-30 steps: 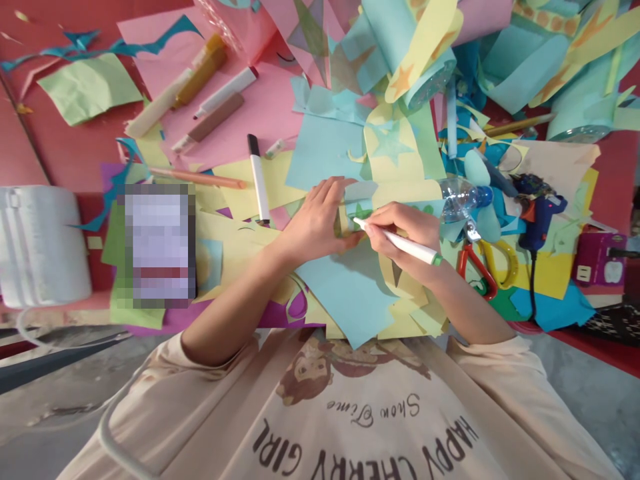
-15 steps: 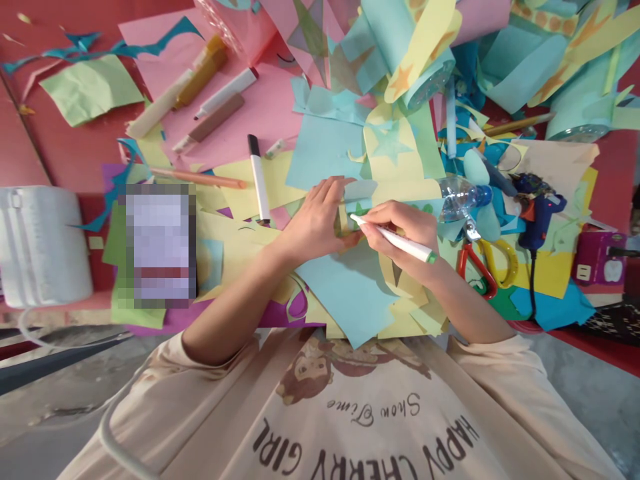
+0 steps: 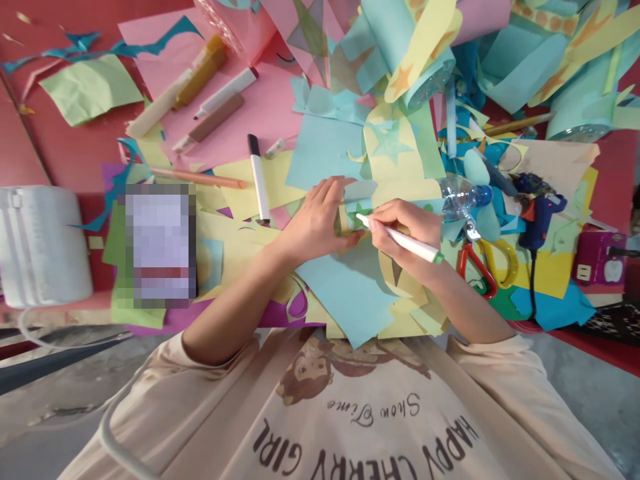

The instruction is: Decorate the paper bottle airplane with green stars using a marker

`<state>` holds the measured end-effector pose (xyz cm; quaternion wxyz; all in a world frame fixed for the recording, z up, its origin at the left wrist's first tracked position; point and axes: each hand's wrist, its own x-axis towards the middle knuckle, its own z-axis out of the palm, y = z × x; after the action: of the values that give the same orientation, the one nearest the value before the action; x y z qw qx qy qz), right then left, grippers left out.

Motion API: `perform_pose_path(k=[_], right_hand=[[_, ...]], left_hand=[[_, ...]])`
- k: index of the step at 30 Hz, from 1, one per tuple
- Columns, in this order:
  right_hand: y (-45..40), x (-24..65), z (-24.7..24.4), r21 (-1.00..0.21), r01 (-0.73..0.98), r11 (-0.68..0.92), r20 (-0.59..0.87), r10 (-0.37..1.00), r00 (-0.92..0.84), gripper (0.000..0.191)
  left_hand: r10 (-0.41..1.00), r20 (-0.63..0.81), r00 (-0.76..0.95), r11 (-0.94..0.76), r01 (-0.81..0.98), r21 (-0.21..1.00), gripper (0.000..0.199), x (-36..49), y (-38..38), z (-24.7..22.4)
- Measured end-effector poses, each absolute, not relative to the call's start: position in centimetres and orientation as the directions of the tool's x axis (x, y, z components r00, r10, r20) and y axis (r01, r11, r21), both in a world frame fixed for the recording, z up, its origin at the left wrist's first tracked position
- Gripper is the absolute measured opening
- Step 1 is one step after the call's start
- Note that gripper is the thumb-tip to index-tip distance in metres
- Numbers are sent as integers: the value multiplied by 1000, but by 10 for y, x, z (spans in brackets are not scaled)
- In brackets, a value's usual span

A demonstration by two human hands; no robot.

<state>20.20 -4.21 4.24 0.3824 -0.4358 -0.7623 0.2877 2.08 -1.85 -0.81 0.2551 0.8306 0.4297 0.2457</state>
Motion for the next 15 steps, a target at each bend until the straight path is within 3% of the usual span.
perform_pose_path(k=[15], right_hand=[[-43, 204, 45, -782, 438, 443, 316, 888, -333, 13]], left_hand=[[839, 194, 508, -504, 593, 628, 67, 20, -18, -9]])
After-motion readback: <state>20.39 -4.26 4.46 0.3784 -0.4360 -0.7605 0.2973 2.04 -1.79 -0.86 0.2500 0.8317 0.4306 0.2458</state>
